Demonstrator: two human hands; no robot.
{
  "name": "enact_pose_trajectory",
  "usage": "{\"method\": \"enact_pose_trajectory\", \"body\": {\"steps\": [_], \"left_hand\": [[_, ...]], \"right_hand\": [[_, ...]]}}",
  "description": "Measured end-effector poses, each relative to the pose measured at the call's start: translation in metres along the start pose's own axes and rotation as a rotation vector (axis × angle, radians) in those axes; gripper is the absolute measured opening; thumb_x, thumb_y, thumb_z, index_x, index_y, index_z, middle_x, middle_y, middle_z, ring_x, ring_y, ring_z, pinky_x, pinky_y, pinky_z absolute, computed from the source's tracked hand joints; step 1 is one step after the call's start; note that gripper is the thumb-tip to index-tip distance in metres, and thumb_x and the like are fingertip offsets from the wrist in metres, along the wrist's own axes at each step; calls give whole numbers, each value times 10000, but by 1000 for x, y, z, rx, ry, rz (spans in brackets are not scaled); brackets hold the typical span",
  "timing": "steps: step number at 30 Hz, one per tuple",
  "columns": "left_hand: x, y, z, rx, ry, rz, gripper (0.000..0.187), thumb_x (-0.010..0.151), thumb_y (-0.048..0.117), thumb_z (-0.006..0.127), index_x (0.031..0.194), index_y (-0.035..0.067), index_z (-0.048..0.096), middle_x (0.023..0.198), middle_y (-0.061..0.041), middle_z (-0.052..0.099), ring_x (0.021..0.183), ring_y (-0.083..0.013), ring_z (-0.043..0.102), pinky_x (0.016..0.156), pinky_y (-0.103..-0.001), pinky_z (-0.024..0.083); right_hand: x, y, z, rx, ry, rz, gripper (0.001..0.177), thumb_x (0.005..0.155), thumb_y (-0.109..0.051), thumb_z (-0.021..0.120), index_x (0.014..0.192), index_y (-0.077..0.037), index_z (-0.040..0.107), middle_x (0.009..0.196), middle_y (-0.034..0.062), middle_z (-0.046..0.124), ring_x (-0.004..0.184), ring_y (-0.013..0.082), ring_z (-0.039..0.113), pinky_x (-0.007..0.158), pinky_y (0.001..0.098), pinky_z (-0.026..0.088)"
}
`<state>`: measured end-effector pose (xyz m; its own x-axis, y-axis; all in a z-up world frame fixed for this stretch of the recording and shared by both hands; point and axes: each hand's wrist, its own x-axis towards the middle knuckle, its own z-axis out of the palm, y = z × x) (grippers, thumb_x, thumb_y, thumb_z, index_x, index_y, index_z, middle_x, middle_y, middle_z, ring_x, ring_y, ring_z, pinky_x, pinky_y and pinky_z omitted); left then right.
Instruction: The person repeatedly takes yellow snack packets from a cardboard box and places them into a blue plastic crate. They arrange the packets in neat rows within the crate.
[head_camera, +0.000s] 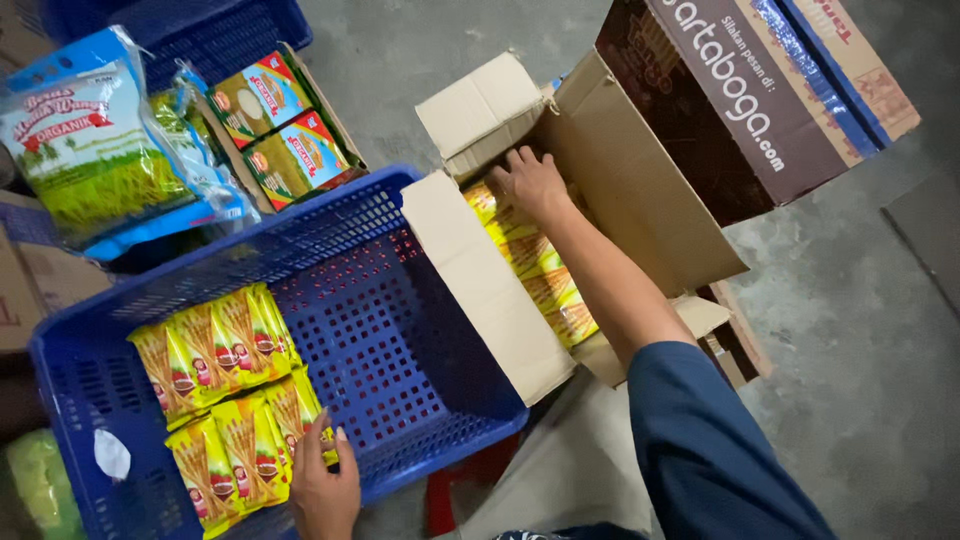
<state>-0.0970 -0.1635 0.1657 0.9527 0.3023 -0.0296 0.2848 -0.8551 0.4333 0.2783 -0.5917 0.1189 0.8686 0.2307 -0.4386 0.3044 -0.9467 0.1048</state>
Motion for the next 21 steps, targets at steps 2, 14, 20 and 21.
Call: {"method": "enact_pose_trajectory", "body": {"steps": [2,14,20,21], "left_hand": [[1,2,0,25,-11,-7,388,1093,273,647,1464,199,734,1331,-71,770,1002,-265,779,834,-446,606],[1,22,-19,23,-131,-152,396,1103,351,589,1458,242,726,1404,-23,735,1156,-235,756,792,-477,610],[-1,16,-18,-13,-115,-146,404,1108,374,562,1443,224,732,1459,-39,720,1138,-246,763,799,-481,603],[-3,15,-18,-29,-98,-125,405,1106,370,565,1439,216,738,1445,-47,734,1141,-248,770,810,-472,594]], "right_hand": [[-2,1,-2,-17,54,2,697,951,-346,777,1577,-257,485,1527,159,458,1441,378,374,1060,622,456],[-30,1,-21,-133,87,-139,798,881,-497,793,1561,-359,401,1417,73,587,1355,341,504,1173,764,339],[-56,25,-38,21,158,-132,842,748,-448,948,1494,-284,593,1447,106,501,1420,359,438,996,668,474],[-58,32,-33,140,270,-157,835,669,-333,977,1415,-218,620,1421,120,528,1441,386,459,916,712,501]]}}
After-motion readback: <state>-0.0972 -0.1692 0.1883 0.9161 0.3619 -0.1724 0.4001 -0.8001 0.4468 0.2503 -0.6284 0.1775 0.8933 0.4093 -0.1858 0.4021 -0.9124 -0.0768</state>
